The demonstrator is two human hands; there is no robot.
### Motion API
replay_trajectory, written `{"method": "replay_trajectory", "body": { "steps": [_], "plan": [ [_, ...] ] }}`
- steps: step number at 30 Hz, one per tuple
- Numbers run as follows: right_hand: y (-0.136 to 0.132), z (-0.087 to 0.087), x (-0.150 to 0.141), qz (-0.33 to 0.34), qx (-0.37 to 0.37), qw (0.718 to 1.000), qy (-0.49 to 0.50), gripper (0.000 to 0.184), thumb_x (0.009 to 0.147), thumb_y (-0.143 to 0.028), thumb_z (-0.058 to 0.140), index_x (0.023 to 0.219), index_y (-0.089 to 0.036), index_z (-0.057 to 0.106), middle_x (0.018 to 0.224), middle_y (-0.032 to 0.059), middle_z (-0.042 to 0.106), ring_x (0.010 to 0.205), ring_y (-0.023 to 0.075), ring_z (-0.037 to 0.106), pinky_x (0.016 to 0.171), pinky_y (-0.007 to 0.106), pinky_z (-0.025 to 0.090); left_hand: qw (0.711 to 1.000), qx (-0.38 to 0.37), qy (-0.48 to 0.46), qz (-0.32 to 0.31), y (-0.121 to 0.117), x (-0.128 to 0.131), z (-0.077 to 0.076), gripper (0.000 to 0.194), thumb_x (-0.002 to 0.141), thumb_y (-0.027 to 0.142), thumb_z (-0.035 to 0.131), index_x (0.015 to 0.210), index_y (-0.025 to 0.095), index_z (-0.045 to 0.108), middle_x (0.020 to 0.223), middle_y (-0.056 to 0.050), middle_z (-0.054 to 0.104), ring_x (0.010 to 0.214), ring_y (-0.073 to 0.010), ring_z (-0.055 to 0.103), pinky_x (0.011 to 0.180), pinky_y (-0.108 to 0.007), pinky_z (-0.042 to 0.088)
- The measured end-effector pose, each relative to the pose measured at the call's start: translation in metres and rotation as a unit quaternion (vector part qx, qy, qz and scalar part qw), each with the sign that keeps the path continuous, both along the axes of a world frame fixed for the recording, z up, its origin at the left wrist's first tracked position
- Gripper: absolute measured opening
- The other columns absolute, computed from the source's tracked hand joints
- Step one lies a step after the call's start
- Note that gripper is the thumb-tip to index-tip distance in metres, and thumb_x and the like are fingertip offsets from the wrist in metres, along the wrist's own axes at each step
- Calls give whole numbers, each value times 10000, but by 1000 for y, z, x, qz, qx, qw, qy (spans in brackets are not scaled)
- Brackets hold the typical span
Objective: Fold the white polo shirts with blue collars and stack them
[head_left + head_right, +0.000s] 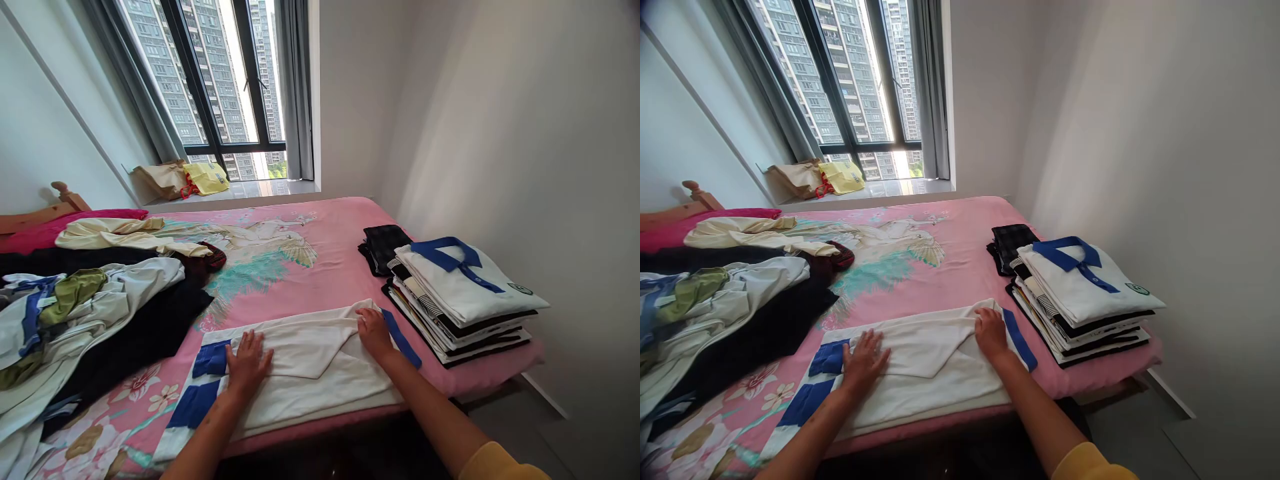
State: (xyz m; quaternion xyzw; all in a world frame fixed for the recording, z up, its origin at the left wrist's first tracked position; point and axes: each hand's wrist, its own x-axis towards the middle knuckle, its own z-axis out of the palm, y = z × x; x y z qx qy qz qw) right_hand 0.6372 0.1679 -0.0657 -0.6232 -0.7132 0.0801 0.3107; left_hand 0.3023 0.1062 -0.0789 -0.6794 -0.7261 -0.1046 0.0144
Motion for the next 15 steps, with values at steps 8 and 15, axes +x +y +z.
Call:
{"method": "replay_trajectory", "body": {
  "steps": [8,15],
  "plan": [
    [2,9,-17,156,5,988,-20,306,841,-156,393,1034,-178,630,1048,57,649,1049,165,531,979,299,362,959,67,-115,-252,25,107,1,446,852,93,284,1104,201,635,1254,-45,604,1272,-163,445,1110,-409,303],
    [12,-11,-5,78,-114,986,-97,414,899,-333,388,1250,-153,514,1342,134,490,1294,271,350,1081,551,107,997,-18,-25,-65,38,121,-6,495,889,307,351,1369,207,415,1474,-63,341,1381,-269,245,1106,-593,104]
  ]
}}
